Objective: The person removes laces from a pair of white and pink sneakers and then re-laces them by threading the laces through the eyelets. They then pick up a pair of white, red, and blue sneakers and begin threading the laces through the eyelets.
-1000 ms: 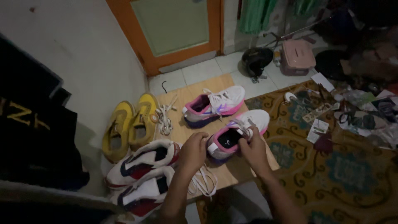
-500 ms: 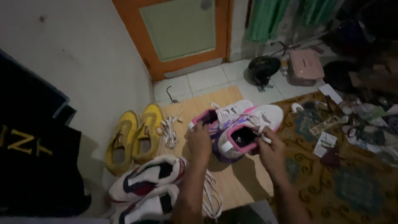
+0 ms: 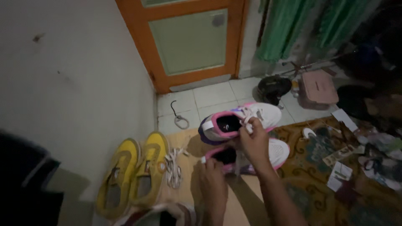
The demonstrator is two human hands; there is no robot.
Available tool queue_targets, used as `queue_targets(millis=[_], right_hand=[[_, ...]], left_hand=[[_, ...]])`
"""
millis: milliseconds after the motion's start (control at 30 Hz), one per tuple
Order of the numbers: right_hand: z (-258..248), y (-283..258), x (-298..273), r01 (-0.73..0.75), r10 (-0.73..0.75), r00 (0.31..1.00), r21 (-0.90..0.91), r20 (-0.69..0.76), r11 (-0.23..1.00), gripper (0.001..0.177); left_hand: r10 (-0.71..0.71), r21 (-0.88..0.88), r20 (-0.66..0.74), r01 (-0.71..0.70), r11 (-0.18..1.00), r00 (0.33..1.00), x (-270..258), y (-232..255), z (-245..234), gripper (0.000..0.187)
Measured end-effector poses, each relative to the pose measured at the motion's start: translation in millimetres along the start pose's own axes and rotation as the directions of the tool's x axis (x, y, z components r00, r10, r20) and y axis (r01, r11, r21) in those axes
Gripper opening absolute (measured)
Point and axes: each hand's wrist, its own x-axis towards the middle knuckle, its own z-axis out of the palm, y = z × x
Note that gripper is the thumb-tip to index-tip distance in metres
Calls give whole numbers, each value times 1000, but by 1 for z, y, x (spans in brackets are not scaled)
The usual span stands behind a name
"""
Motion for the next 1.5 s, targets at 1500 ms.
queue_targets(millis=[1500], right_hand=[[-54,89,-258,360,-194,812,-212,550,909,57]], left_hand=[[169,258,-139,-129,957,976,-184,-83,-152,47]])
